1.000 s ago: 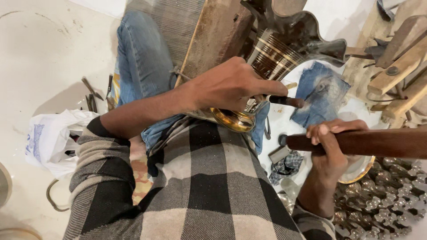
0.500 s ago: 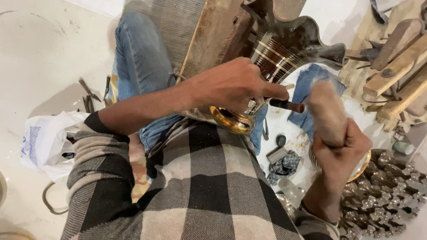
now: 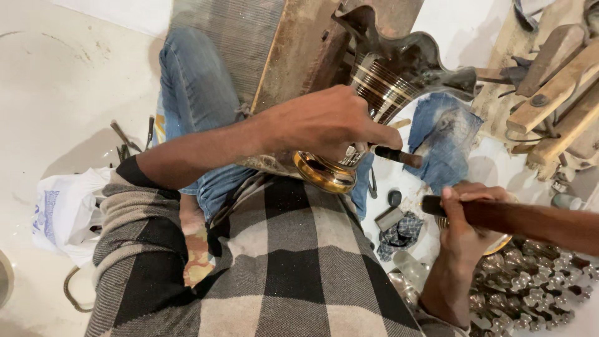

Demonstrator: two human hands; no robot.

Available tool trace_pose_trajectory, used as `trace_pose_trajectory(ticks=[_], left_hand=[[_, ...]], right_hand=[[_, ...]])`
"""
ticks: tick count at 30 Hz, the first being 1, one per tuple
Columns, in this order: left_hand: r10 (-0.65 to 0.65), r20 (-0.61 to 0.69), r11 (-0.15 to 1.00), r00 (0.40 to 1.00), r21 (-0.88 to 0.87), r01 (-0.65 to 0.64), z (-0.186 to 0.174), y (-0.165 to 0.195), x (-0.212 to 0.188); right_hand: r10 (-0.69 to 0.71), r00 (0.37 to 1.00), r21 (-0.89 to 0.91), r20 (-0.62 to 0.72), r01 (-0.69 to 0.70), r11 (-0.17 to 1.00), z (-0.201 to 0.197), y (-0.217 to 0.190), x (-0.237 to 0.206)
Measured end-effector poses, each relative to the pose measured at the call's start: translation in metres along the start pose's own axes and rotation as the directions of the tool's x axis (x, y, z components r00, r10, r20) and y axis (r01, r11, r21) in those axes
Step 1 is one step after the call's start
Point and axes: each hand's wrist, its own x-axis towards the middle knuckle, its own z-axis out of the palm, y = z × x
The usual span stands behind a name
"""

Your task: The person sits on the floor holding a chisel against the surface of a brass vase and strikes the chisel with a wooden mallet to engrave a decorative pattern, repositioning the chisel around the vase body as the work progresses.

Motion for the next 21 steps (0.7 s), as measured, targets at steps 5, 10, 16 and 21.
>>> trace_pose_trajectory(ticks=[5,10,16,21], left_hand=[[-0.032,0.115,0.999,0.993,0.018,0.03,-0.002,-0.001,0.003],[-0.01,0.125,0.999,0.992,0.053,0.003,-0.005,-0.001,0.005],[0.027,0.137,0.999,0.99,0.032,-0.032,-0.003,-0.004,0.007],[0.018,0.246,0.99,0.969,0.13,-0.051,-0.001,-0.007,0.008]], right_hand=[[-0.083,0.994,-0.596,0.071,0.109,0.796,-0.002,0.001,-0.006],[-0.237,0.971,-0.415,0.011,0.22,0.883,-0.003,0.02,-0.013],[-0.17,0.985,-0.463,0.007,0.154,0.873,-0.004,0.017,-0.022],[-0.016,0.989,-0.219,-0.149,-0.017,0.976,0.01,0.006,-0.03]])
